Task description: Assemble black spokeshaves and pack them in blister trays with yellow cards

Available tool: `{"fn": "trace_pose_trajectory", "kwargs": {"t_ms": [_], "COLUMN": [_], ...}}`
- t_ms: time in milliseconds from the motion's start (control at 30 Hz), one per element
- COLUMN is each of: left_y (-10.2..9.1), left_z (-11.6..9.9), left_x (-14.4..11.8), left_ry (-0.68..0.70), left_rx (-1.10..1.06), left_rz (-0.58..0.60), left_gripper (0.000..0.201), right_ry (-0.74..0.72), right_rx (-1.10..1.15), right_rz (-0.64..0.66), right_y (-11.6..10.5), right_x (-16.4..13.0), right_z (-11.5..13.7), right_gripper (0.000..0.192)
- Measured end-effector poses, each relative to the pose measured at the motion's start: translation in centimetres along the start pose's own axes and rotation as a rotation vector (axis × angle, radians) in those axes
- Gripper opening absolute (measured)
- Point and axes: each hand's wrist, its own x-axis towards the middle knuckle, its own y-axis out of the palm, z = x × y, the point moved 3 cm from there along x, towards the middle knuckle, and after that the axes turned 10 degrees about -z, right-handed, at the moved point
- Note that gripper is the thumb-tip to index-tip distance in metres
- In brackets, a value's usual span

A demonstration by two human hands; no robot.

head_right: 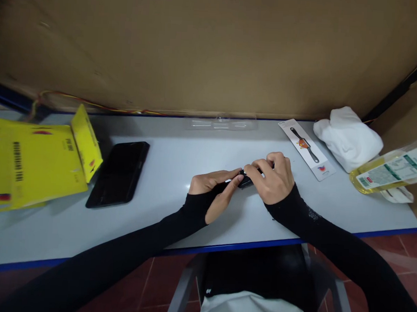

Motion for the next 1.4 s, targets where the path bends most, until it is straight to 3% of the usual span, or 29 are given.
{"fn": "trace_pose_trajectory", "kwargs": {"t_ms": [300,533,800,1000,1400], "left_y": [0.2,0.7,1.1,0.9,0.5], "left_z": [0.3,0.5,1.8,1.2,0.5], "left_x": [-0.1,-0.2,-0.8,-0.9,-0.6], "left_ry": [-0.112,-0.206,-0.251,-0.164,-0.058], "left_rx": [-0.087,-0.131,-0.098,-0.012,0.05], "left_rz": [0.001,0.171,0.103,0.089,0.088], "left_gripper": [0.023,0.039,0.049,0.049,0.05], "right_ry": [-0.064,-0.069,0.07,0.083,0.132], "right_rx": [0.018,0.14,0.253,0.34,0.308], "right_rz": [-0.015,0.065,0.162,0.097,0.123], "right_y": [-0.6,0.1,0.9,0.8,0.3], "right_x": [-0.2,-0.7,-0.9,-0.9,-0.3], "right_z": [0.5,-0.8,-1.8,-2.2,-1.8], "right_gripper": [0.018,0.018,0.013,0.01,0.009]}}
